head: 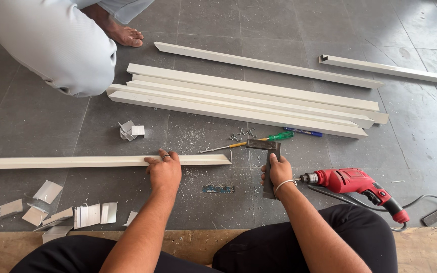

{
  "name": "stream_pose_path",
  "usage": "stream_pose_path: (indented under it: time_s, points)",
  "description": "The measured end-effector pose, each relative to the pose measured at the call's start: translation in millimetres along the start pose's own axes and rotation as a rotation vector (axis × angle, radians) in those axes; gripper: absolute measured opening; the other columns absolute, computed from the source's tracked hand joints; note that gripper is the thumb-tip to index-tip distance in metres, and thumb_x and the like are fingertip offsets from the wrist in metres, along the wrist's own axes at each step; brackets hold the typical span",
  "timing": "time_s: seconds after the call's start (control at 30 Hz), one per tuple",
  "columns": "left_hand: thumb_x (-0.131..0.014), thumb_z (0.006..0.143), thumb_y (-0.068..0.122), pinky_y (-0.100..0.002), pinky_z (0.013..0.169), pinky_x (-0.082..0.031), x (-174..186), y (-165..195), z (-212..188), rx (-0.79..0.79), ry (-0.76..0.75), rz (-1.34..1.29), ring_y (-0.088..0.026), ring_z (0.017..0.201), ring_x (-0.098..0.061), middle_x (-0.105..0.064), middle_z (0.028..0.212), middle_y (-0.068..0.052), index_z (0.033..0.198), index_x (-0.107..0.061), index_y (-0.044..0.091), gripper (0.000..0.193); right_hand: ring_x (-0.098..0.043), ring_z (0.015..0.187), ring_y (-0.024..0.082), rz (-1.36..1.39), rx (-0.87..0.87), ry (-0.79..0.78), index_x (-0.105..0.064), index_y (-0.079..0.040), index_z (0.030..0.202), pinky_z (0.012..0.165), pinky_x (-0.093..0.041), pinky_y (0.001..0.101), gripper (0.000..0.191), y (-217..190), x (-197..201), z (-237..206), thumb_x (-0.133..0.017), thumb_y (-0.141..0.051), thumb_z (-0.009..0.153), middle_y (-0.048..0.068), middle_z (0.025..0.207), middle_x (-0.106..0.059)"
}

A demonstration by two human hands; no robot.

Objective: The person sits on the floor and assembles white plastic moldings by attaching small metal brackets. They use a red power drill to drive screws into the brackets and a manual screwdriver to tighten them. The person also uses a square tool to check alignment and a pen to mark the pieces.

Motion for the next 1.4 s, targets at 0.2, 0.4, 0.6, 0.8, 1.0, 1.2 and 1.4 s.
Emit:
stream_pose_path:
  time_s: [0.2,0.4,0.6,0.8,1.0,1.2,1.4]
  points:
    - [-0.067,0.087,0.034,-0.054,0.094,-0.055,-2,-15,3,0.235,-0.070,-0.623,-0.045,0.139,-0.043,-0.048,0.149,-0.006,0.144,-0.045,0.022,0.062,-0.054,0.053,0.019,0.019,-0.004,0.018,-0.053,-0.006,0.110,0.046,-0.049,0.0380,0.029,0,8,3,-0.045,-0.034,0.107,0.009,0.073,-0.058]
    - [-0.070,0.093,0.032,-0.049,0.096,-0.056,-28,-93,-6,0.912,0.081,-1.277,-0.040,0.132,-0.051,-0.046,0.147,-0.025,0.144,-0.047,0.013,0.060,-0.054,0.053,0.021,0.022,0.006,0.016,-0.052,-0.006,0.108,0.045,-0.048,0.0387,0.029,0,10,6,-0.046,-0.034,0.107,0.010,0.073,-0.058]
    - [-0.078,0.090,0.027,-0.044,0.092,-0.058,-75,-150,-20,1.489,-0.013,-1.608,-0.050,0.111,-0.061,-0.029,0.141,-0.037,0.152,-0.010,-0.001,0.096,-0.054,0.052,0.020,-0.002,0.005,0.019,-0.052,-0.006,0.107,0.045,-0.048,0.0385,0.028,3,11,5,-0.046,-0.034,0.107,0.009,0.073,-0.058]
    - [-0.070,0.090,0.011,-0.045,0.082,-0.064,-86,-156,-21,1.541,-0.109,-1.743,-0.045,0.104,-0.070,-0.043,0.141,-0.031,0.140,-0.033,-0.013,0.067,-0.055,0.053,0.019,-0.023,-0.001,0.023,-0.053,-0.006,0.108,0.045,-0.049,0.0376,0.029,-1,10,2,-0.046,-0.034,0.107,0.009,0.073,-0.059]
    - [-0.068,0.087,0.007,-0.057,0.088,-0.064,-75,-139,-29,1.621,0.189,-2.302,-0.038,0.108,-0.071,-0.061,0.129,-0.023,0.125,-0.055,-0.011,0.044,-0.054,0.053,0.019,0.026,-0.002,0.036,-0.053,-0.005,0.110,0.046,-0.049,0.0370,0.029,-7,10,-3,-0.046,-0.034,0.107,0.009,0.074,-0.059]
    - [-0.070,0.084,0.004,-0.058,0.090,-0.062,-45,-135,-18,1.279,0.271,-2.833,-0.037,0.113,-0.066,-0.059,0.126,-0.017,0.133,-0.049,0.000,0.054,-0.055,0.056,0.021,0.161,0.034,0.081,-0.051,-0.005,0.112,0.047,-0.051,0.0396,0.029,-12,22,5,-0.046,-0.033,0.107,0.011,0.077,-0.058]
    - [-0.071,0.085,0.005,-0.057,0.086,-0.063,15,-159,-31,0.863,0.735,-2.978,-0.027,0.112,-0.064,-0.058,0.123,-0.012,0.130,-0.049,0.008,0.051,-0.054,0.056,0.023,0.294,0.025,0.114,-0.048,-0.005,0.113,0.048,-0.051,0.0428,0.029,-10,31,6,-0.047,-0.033,0.107,0.012,0.078,-0.058]
Point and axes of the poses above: each hand's wrist, its own z-axis towards the middle knuckle, its own x-axis out of the back of the hand, y = z × x, the point moved 5 cm from there along z, towards the middle knuckle
